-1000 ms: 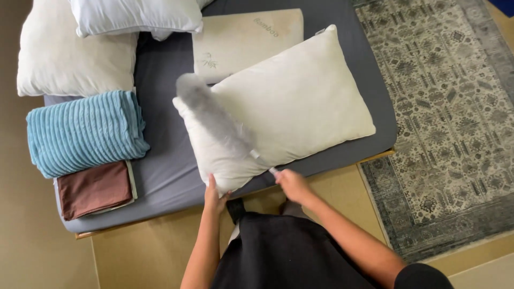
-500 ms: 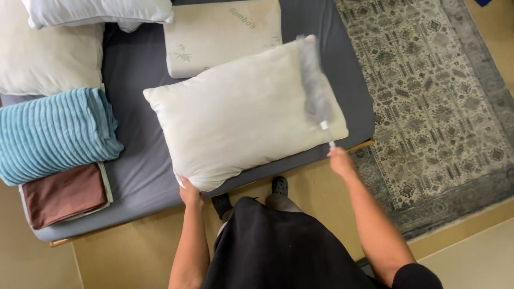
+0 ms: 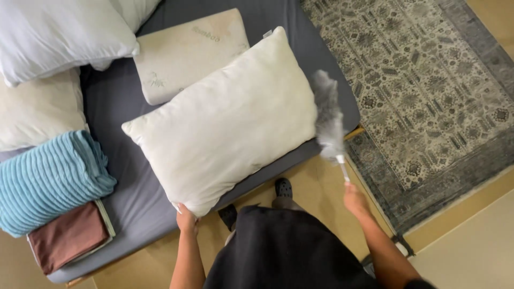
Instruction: Dusting and organizing pillows on a bed using a feather duster.
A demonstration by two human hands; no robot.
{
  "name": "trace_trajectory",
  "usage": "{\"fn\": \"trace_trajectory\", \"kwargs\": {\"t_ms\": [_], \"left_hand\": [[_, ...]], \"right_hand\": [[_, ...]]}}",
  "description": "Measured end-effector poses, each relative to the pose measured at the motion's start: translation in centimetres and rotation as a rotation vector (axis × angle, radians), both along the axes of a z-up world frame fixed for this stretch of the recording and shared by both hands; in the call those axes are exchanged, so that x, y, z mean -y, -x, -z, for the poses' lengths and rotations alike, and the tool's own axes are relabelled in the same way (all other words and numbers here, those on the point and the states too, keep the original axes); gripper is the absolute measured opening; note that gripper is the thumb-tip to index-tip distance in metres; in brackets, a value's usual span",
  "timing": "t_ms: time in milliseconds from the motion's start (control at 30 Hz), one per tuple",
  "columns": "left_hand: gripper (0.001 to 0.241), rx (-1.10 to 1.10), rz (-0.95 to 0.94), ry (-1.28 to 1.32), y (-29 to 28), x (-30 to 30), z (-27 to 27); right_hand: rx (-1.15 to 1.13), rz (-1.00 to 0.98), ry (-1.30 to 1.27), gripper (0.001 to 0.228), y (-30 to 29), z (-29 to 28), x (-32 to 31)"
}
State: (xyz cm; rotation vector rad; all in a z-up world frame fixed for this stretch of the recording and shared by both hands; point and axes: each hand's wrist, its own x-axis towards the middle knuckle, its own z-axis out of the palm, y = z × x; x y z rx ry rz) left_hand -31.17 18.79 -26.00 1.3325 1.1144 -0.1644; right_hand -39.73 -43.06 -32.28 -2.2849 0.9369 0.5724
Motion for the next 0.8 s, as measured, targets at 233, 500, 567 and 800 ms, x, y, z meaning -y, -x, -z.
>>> {"fn": "trace_trajectory", "kwargs": {"t_ms": [233,500,567,800], "left_hand": [[0.059,0.008,-0.022,0.045,0.6,0.1,0.4],[0.057,-0.045,0.023,-0.01,0.3,-0.8,-0.7],[0.056,-0.049,0.033,-0.019,0.3,-0.5,-1.1],[0.06,-0.051,0.08,-0.082,2.3,-1.5,1.4]], "right_hand": [[0.293,0.518,-0.06,0.063,-4.6,-18.4,-5.1],[0.178,-0.058,0.073,0.067,-6.1,-4.3,-4.7],[0.088,-0.09,0.114,0.07,-10.3,-10.5,-4.2],[0.588,0.177,-0.051,0.069,-20.9,-13.6,-7.9]]}}
